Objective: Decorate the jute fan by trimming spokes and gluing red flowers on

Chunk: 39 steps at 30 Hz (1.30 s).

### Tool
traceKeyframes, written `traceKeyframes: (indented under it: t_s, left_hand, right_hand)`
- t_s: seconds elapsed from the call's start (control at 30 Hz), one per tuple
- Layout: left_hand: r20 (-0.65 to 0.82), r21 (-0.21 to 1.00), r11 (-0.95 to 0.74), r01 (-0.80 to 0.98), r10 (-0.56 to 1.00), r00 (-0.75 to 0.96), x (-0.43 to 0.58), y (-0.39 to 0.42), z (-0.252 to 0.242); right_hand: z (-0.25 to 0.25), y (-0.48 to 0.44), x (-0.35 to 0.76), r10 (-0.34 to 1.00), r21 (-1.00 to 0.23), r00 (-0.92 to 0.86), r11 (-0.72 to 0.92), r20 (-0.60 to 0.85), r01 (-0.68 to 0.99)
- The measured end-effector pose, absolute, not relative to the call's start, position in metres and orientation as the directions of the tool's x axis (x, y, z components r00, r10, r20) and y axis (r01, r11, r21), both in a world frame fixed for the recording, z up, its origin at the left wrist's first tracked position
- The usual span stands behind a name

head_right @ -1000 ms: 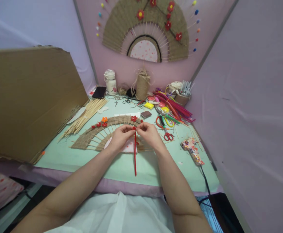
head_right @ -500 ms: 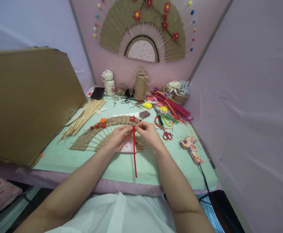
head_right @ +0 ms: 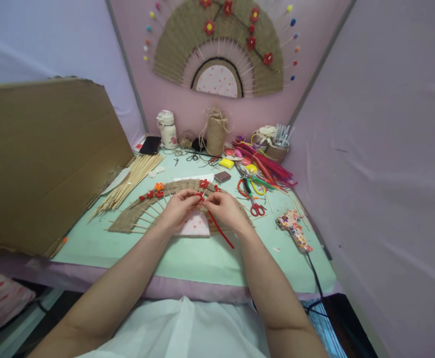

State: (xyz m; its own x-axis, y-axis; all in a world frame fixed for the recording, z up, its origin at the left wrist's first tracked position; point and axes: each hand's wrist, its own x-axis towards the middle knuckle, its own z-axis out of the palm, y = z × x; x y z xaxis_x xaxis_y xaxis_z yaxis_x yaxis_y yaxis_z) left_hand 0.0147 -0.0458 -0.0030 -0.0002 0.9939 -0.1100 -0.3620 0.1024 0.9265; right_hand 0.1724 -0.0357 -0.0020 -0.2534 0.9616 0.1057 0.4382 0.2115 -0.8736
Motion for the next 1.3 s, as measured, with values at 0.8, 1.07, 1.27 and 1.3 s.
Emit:
traceKeyframes:
  t_s: [0.8, 1.07, 1.27, 1.3]
  left_hand:
    - [0.100, 0.933, -0.122, 0.337, 0.992, 0.083, 0.005, -0.047, -0.003]
    - [0.129, 0.885, -0.147, 0.442, 0.989, 0.069, 0.009, -0.054, 0.004]
    - [0.143, 0.931, -0.135, 0.338, 0.990, 0.001, 0.017, -0.054, -0.002]
    - [0.135, 0.944, -0.126, 0.306, 0.991, -0.009, 0.016, -0.053, -0.004]
  right_hand:
    - [-0.004, -0.036, 0.175, 0.952, -0.769, -0.247, 0.294, 0.181, 0.567]
    - [-0.002, -0.040, 0.165, 0.975, -0.831, -0.103, 0.224, 0.199, 0.510]
    - [0.000, -0.047, 0.152, 0.997, -0.965, -0.009, 0.077, 0.077, 0.249]
    - [0.001, -0.047, 0.152, 0.999, -0.980, -0.012, 0.052, 0.050, 0.193]
